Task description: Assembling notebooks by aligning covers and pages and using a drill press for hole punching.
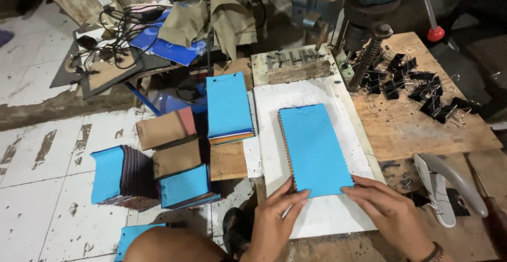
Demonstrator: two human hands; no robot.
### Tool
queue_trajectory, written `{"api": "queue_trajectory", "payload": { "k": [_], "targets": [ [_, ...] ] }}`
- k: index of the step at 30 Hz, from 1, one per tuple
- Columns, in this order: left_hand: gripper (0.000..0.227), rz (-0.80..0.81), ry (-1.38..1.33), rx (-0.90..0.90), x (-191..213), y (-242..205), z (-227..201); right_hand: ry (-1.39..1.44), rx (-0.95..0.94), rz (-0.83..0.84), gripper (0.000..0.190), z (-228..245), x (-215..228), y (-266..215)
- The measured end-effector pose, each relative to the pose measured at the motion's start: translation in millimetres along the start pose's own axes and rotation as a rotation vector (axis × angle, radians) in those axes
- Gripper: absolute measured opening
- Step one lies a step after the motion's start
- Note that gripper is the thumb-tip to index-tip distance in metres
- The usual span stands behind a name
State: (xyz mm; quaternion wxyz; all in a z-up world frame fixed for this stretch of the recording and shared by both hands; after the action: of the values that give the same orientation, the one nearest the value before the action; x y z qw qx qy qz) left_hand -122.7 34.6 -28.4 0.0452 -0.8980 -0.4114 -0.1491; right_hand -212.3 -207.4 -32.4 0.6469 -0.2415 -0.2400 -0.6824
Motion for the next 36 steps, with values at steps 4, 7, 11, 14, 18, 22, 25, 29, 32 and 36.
{"api": "queue_trajectory", "payload": {
  "k": [4,7,11,14,18,22,25,29,32,36],
  "targets": [
    [0.024,-0.077,0.05,-0.002,4.2,-0.5,3.5,0.028,0.019,-0.019,0.035,13.3,6.7,6.1],
    [0.024,-0.092,-0.022,0.015,5.5,1.2,-5.3,-0.081,0.018,-0.029,0.039,13.1,10.8,12.1],
    [0.025,-0.1,-0.114,0.122,9.2,1.0,-10.5,-0.031,-0.009,0.001,0.035,13.5,11.9,14.4],
    [0.027,-0.105,-0.114,0.179,9.4,2.2,-7.9,0.008,-0.04,-0.005,0.031,20.0,16.1,16.0],
    [0.025,-0.108,-0.064,0.148,9.0,4.1,-7.3,-0.004,-0.036,-0.004,0.031,25.0,14.5,18.7],
    [0.03,-0.054,-0.079,0.313,20.4,10.9,-16.0,0.075,-0.163,0.038,0.032,15.8,18.4,26.5],
    [0.057,-0.045,0.025,0.383,33.3,33.1,-31.4,0.161,-0.282,0.05,0.041,33.8,30.5,46.9],
    [0.08,-0.063,-0.373,0.386,42.5,75.4,-49.1,0.33,-0.511,-0.02,0.056,45.9,33.0,95.0],
    [0.069,-0.064,-0.475,0.329,38.0,106.4,-35.6,0.244,-0.416,-0.045,0.047,2.4,23.1,138.8],
    [0.064,0.028,-0.328,0.307,33.2,122.9,-8.6,0.077,-0.429,-0.042,0.047,-20.8,16.6,161.4]
  ]
}}
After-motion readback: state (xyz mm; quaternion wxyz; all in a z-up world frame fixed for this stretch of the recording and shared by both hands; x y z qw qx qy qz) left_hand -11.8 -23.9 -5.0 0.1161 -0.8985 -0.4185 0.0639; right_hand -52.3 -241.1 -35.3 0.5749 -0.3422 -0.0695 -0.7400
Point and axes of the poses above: each hand's wrist, its own y-axis towards the middle knuckle, its own x-axis out of the back of the hand, z = x × y, the point moved 5 cm from there along y, towards the middle knuckle, and after that the axes turned 13 degrees about z, right-handed, at the moved point
